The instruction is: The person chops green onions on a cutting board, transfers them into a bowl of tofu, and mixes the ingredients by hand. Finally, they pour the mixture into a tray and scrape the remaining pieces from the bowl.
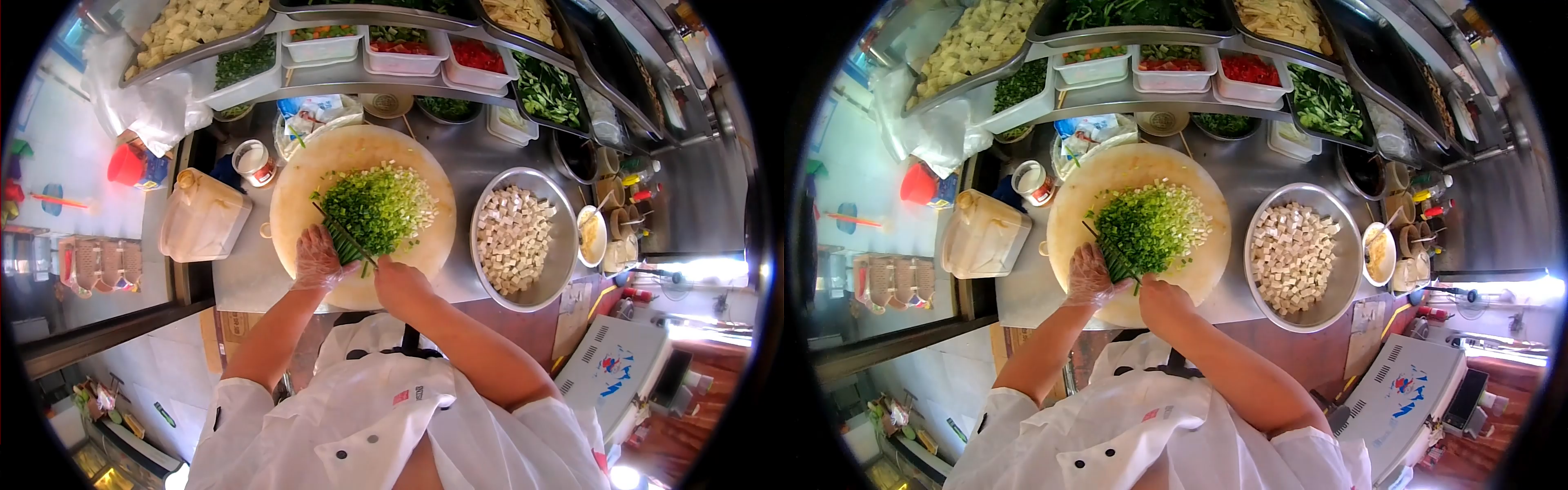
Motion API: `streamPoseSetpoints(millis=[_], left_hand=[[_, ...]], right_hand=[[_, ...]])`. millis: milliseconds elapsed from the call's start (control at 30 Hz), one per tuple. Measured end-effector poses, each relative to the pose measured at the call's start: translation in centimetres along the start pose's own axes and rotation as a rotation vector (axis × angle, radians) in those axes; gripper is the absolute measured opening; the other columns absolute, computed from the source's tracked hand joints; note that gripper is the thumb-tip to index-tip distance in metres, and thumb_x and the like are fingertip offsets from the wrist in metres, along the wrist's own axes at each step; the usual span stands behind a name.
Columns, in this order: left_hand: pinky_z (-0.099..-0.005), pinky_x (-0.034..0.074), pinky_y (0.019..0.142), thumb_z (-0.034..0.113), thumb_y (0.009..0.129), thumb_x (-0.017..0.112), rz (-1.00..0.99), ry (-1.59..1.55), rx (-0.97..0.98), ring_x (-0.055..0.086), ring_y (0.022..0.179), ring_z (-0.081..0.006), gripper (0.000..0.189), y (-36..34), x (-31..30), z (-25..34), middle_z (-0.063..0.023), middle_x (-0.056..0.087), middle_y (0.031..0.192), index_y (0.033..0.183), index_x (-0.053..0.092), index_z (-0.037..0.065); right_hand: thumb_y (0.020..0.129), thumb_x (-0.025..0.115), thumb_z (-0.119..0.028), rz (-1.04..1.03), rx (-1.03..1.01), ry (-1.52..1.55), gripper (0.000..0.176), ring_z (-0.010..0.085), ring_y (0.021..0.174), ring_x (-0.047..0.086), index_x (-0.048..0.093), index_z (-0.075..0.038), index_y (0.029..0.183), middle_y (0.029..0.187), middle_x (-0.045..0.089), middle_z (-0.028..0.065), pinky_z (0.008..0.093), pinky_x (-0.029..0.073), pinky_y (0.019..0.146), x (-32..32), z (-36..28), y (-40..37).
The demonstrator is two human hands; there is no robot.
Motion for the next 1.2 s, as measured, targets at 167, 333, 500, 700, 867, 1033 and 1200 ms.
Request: streamPoseSetpoints(millis=[167,333,500,700,867,1033,1200], left_hand=[[-0.0483,0.039,0.110,0.071,0.072,0.081,-0.055,0.037,0.079,0.048,0.127,-0.0385,0.116,0.4,-0.6,0.2,-0.0259,0.050,0.139,0.144,0.049,-0.013],[-0.0481,0.039,0.112,0.069,0.072,0.083,-0.157,0.103,0.033,0.046,0.132,-0.0397,0.116,1.1,-0.8,0.6,-0.0258,0.049,0.142,0.146,0.046,-0.012],[-0.0492,0.038,0.115,0.061,0.066,0.091,-0.077,-0.131,-0.023,0.045,0.138,-0.0423,0.124,-0.1,-2.4,0.2,-0.0286,0.046,0.146,0.151,0.038,-0.012],[-0.0540,0.040,0.114,0.053,0.062,0.095,0.260,-0.388,0.140,0.047,0.132,-0.0456,0.111,-2.4,-1.5,-1.7,-0.0277,0.049,0.137,0.143,0.048,-0.005],[-0.0523,0.046,0.110,0.052,0.062,0.094,0.197,-0.329,0.395,0.049,0.129,-0.0428,0.079,-1.2,-1.3,-2.6,-0.0212,0.050,0.134,0.119,0.068,0.004],[-0.0501,0.049,0.106,0.046,0.063,0.093,0.202,-0.287,0.453,0.051,0.125,-0.0401,0.058,-0.7,-0.8,-2.5,-0.0159,0.052,0.130,0.101,0.073,0.006],[-0.0498,0.052,0.098,0.038,0.064,0.092,0.238,-0.368,0.483,0.053,0.120,-0.0391,0.051,-0.2,0.0,-2.4,-0.0143,0.054,0.124,0.100,0.071,0.008]], right_hand=[[0.102,0.052,-0.016,-0.070,0.062,0.037,0.023,0.0476,0.092,0.074,0.056,0.003,0.113,0.096,0.074,0.0297,0.0553,0.059,0.082,1.0,0.0,2.3],[0.106,0.051,-0.023,0.073,0.070,0.055,0.025,0.0490,0.084,0.072,0.056,0.001,0.109,0.085,0.072,0.0278,0.0582,0.057,0.076,5.5,1.3,5.7],[0.107,0.052,-0.028,0.208,-0.057,0.179,0.026,0.0481,0.078,0.071,0.055,-0.002,0.105,0.080,0.071,0.0263,0.0590,0.057,0.072,3.2,3.1,4.9],[0.105,0.054,-0.024,0.146,-0.004,0.113,0.023,0.0450,0.075,0.073,0.053,-0.001,0.105,0.079,0.071,0.0247,0.0557,0.059,0.068,-1.8,-0.7,-0.1],[0.107,0.048,-0.023,0.038,0.035,0.017,0.026,0.0461,0.085,0.072,0.053,0.003,0.110,0.085,0.072,0.0259,0.0560,0.058,0.076,-0.4,-1.0,-1.1],[0.104,0.050,-0.017,-0.040,0.072,0.037,0.025,0.0462,0.091,0.073,0.053,0.006,0.114,0.091,0.074,0.0270,0.0526,0.059,0.082,-0.3,-1.4,-0.9],[0.099,0.053,-0.012,-0.083,0.074,0.039,0.025,0.0463,0.091,0.074,0.052,0.008,0.114,0.093,0.074,0.0290,0.0530,0.060,0.083,0.4,-1.3,0.2]])
Point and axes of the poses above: each hand's wrist, its own y-axis towards the middle knuckle, its own x-axis out of the palm, z = x × y, the point moved 4 cm from there along y, towards the middle knuckle
